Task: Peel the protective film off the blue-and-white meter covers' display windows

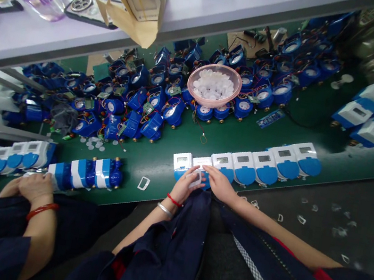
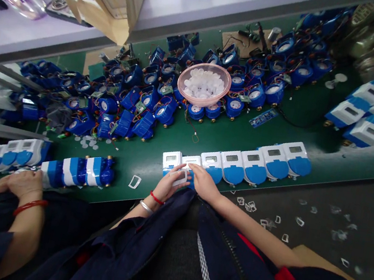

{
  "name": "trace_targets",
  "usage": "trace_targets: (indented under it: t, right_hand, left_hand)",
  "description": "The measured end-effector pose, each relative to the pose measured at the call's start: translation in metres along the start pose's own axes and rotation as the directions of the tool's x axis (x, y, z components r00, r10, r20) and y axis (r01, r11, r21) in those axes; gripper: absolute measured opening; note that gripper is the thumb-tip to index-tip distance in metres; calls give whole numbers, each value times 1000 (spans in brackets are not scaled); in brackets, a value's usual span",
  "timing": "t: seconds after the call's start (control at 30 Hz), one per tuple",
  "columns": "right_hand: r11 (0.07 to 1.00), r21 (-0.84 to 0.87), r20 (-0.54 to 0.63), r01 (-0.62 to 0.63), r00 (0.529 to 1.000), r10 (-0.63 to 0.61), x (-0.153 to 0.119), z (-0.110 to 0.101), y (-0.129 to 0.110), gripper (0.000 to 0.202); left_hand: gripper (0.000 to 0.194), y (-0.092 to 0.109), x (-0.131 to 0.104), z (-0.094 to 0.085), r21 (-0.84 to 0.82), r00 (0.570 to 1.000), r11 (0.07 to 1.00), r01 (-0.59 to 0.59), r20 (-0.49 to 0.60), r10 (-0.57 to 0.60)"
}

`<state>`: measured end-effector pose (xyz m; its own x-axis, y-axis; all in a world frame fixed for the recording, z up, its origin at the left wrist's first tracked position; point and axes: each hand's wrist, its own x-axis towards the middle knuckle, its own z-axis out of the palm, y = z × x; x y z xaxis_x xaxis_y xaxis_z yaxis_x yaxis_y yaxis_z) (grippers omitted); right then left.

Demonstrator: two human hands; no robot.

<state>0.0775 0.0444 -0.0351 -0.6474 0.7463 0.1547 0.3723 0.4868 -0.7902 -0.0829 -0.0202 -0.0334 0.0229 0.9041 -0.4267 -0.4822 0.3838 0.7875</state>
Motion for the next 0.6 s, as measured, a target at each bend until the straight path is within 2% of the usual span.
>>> trace_targets:
  t: [0.1,0.37,0.43,0.5,0.53,0.6]
  right_hand:
    - [997,68,-37,-46,998,48,-9,-7,-10,49]
    - [992,-121,-86,17,996,-28,-40,-12,-6,56]
    - [987,-161,-91,19,995,-34,-46,-13,-8,54]
    - [979,-204,-85,14,996,-32,-53,-16,-11,52]
    - [974,-227,-75,13,997,-31,-56,-18,-14,51]
    - [963,-268,-52,4,998,-19,-61,-20,-17,51]
  left_hand:
    - [51,5,-1,21,-118,1000,993,19,-8,-20]
    - [41,-8,6,58,-9,996,1000,14,-90,-15]
    - [41,-11,4,65,108,994,994,7,-110,5]
    - [39,-12,-1,71,315,988,948,-49,-126,92]
    - [37,-12,-4,74,454,977,884,-110,-113,179]
    - [34,-12,-8,75,544,967,815,-201,-21,253]
